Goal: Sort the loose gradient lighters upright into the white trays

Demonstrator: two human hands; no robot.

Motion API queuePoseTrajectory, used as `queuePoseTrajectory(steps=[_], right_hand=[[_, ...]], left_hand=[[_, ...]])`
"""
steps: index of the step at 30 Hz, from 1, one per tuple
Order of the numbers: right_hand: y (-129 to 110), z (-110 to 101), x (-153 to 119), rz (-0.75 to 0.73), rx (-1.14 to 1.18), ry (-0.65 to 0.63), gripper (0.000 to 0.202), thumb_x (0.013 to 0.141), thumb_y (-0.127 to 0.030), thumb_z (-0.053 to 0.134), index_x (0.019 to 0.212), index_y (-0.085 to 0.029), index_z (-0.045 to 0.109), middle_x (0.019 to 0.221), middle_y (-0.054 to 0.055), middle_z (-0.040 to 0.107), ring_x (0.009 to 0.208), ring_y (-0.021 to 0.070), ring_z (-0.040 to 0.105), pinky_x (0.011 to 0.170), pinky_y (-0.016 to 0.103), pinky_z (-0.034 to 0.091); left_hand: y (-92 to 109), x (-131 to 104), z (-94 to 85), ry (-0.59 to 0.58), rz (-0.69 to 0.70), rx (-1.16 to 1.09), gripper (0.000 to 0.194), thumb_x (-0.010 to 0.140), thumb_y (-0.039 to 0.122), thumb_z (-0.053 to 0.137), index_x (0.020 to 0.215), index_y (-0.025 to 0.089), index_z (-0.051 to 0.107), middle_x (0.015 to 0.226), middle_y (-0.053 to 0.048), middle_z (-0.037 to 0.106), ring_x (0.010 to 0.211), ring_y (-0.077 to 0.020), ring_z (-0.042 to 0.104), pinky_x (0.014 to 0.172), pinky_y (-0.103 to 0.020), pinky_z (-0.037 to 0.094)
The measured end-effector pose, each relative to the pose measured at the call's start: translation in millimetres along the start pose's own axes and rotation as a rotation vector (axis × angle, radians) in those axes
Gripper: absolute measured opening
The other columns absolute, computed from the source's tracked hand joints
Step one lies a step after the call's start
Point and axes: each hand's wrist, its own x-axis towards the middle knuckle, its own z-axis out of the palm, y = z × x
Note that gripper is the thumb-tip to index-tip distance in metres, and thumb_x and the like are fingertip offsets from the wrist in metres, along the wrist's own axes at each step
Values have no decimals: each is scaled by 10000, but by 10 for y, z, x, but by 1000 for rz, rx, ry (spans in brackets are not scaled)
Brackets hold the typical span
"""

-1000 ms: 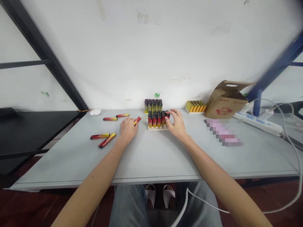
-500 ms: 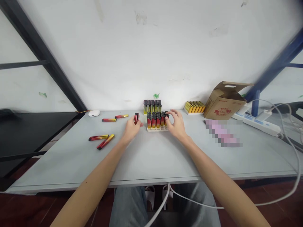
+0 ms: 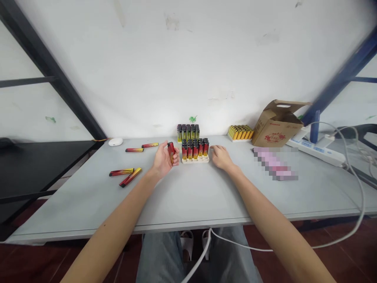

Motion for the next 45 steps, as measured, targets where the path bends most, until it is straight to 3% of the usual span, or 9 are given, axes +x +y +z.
queuePoseTrajectory(steps=[9,22,40,45], right_hand=[[-99,-17,-39,23,-114,-59,394,904,-246,413,1250,-146,574,1313,150,556,1239,304,474,1035,408,363],[-80,3,-42,10,-124,-48,378,913,-258,407,1236,-159,576,1310,143,555,1237,312,470,1028,419,371],[-72,12,-34,2,-126,-42,383,897,-244,425,1242,-165,571,1293,151,564,1225,304,487,1023,414,376],[-58,16,-29,-1,-114,-41,383,891,-252,441,1239,-163,575,1301,150,562,1234,306,487,1036,423,373]], left_hand=[[-104,-34,108,-173,-146,52,363,897,412,312,640,182,425,587,23,314,480,-114,362,454,-229,340],[-183,-37,193,-70,4,104,295,925,287,278,677,188,406,608,35,302,478,-99,344,432,-187,336],[-166,-117,249,-210,-99,5,299,902,338,281,670,190,397,591,30,313,470,-111,358,443,-225,358],[-177,-118,239,-232,-103,8,351,921,452,299,737,190,444,613,24,365,500,-126,430,464,-245,395]])
